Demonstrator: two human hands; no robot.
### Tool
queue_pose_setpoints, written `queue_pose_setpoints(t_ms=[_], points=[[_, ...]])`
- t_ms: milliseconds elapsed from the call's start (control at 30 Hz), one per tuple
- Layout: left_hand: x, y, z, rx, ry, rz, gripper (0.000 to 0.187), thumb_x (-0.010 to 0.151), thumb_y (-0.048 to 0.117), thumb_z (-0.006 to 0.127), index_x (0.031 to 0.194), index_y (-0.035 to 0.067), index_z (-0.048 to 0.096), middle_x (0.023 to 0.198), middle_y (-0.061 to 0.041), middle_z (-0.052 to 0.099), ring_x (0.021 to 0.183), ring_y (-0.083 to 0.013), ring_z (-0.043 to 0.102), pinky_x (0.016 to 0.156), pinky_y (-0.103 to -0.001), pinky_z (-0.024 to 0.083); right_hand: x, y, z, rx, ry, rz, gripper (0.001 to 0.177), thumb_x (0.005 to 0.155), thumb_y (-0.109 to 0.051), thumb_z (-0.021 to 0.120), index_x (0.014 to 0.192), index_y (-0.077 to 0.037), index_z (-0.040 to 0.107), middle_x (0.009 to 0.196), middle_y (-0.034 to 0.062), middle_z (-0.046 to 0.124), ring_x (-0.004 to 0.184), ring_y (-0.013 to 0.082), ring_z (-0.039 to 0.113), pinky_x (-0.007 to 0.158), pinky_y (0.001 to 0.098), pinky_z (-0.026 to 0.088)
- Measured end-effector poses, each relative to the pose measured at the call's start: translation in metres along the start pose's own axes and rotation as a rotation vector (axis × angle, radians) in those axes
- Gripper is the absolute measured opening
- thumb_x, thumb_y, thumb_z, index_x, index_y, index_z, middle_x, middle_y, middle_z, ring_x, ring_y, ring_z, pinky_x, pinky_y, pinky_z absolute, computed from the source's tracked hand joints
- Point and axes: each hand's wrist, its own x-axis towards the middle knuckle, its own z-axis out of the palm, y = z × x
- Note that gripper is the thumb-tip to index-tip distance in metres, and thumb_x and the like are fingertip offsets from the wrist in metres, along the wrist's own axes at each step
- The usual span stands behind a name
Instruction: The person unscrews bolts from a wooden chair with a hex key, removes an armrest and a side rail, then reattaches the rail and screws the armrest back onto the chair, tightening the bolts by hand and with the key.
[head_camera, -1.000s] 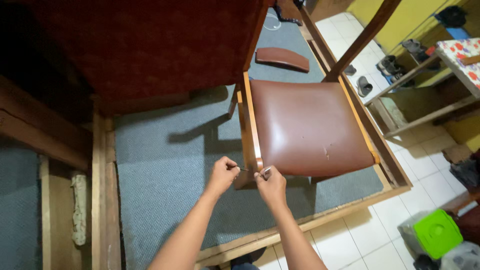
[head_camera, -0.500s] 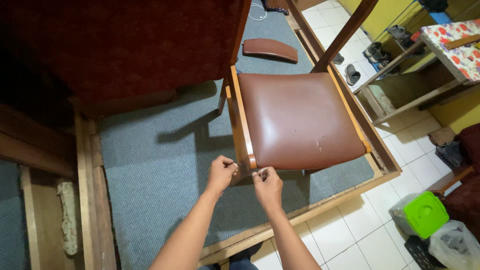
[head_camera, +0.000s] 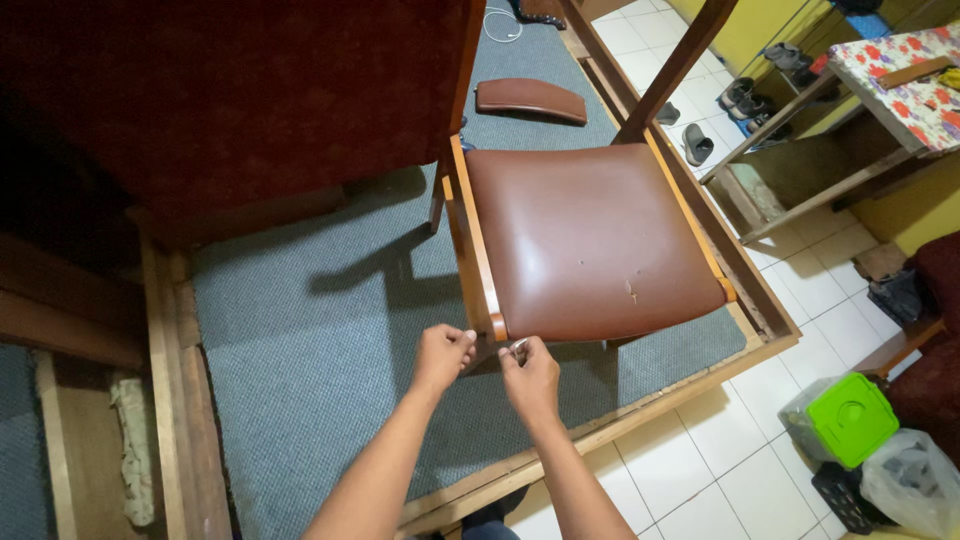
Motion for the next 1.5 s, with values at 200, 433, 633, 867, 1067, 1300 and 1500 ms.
queue_pose_setpoints(t_ms=[200, 433, 633, 867, 1067, 1300, 1500], points=[[-0.005, 0.016, 0.0, 0.124, -0.005, -0.07, 0.034, 0.096, 0.03, 0.07, 0.082, -0.001, 0.072, 0.068, -0.009, 0.074, 0.053, -0.0134, 0.064, 0.052, -0.029, 0.054, 0.0, -0.001, -0.001, -0.006, -0.017, 0.039, 0.02, 0.084, -0.016, 0.076, 0.086, 0.0, 0.065, 0.069, 0.0124, 0.067, 0.062, 0.022, 0.064, 0.065, 0.036, 0.053], [0.0, 0.011, 0.002, 0.083, 0.01, 0.079, 0.013, 0.085, 0.012, 0.076, 0.087, 0.0, 0.073, 0.072, -0.007, 0.075, 0.06, -0.0095, 0.067, 0.057, -0.028, 0.054, 0.0, 0.004, -0.001, 0.001, -0.005, 0.014, 0.02, 0.083, -0.016, 0.076, 0.086, 0.0, 0.065, 0.068, 0.0121, 0.067, 0.061, 0.0222, 0.065, 0.065, 0.0361, 0.054], [0.005, 0.004, 0.004, -0.16, -0.078, -0.007, 0.013, 0.088, 0.008, 0.074, 0.095, -0.003, 0.076, 0.074, -0.006, 0.071, 0.063, -0.0118, 0.063, 0.057, -0.026, 0.05, 0.002, 0.005, -0.002, 0.009, -0.012, 0.019, 0.02, 0.083, -0.016, 0.077, 0.086, 0.0, 0.065, 0.068, 0.0119, 0.068, 0.061, 0.0219, 0.065, 0.065, 0.036, 0.054], [0.009, -0.003, 0.001, -0.262, -0.107, -0.109, 0.016, 0.094, 0.015, 0.068, 0.096, 0.0, 0.071, 0.076, -0.005, 0.072, 0.061, -0.0103, 0.063, 0.057, -0.025, 0.053, 0.002, 0.006, -0.003, 0.006, -0.026, 0.015, 0.02, 0.084, -0.016, 0.077, 0.084, 0.0, 0.065, 0.067, 0.0127, 0.066, 0.06, 0.0215, 0.063, 0.064, 0.0357, 0.053], [0.015, -0.003, -0.004, -0.207, -0.176, -0.188, 0.017, 0.093, 0.013, 0.071, 0.089, -0.003, 0.069, 0.075, -0.009, 0.071, 0.061, -0.0137, 0.064, 0.055, -0.027, 0.052, 0.0, 0.008, -0.003, 0.04, -0.034, 0.033, 0.02, 0.084, -0.015, 0.077, 0.082, 0.0, 0.064, 0.065, 0.0115, 0.065, 0.059, 0.0181, 0.059, 0.061, 0.0341, 0.052], [0.012, -0.005, -0.001, -0.256, -0.156, 0.021, 0.013, 0.09, 0.013, 0.072, 0.093, 0.001, 0.073, 0.074, -0.003, 0.068, 0.064, -0.0092, 0.062, 0.059, -0.023, 0.052, -0.007, 0.015, -0.004, 0.049, -0.057, 0.062, 0.02, 0.083, -0.016, 0.077, 0.08, -0.001, 0.065, 0.063, 0.0082, 0.064, 0.057, 0.0149, 0.057, 0.059, 0.0331, 0.05], [0.019, -0.008, 0.002, -0.215, -0.154, -0.149, 0.026, 0.094, 0.02, 0.072, 0.089, -0.006, 0.071, 0.071, -0.008, 0.068, 0.061, -0.015, 0.063, 0.056, -0.029, 0.051, -0.012, 0.021, -0.001, 0.048, -0.077, 0.066, 0.022, 0.084, -0.017, 0.078, 0.079, 0.0, 0.064, 0.062, 0.0081, 0.062, 0.056, 0.014, 0.055, 0.058, 0.0326, 0.049]])
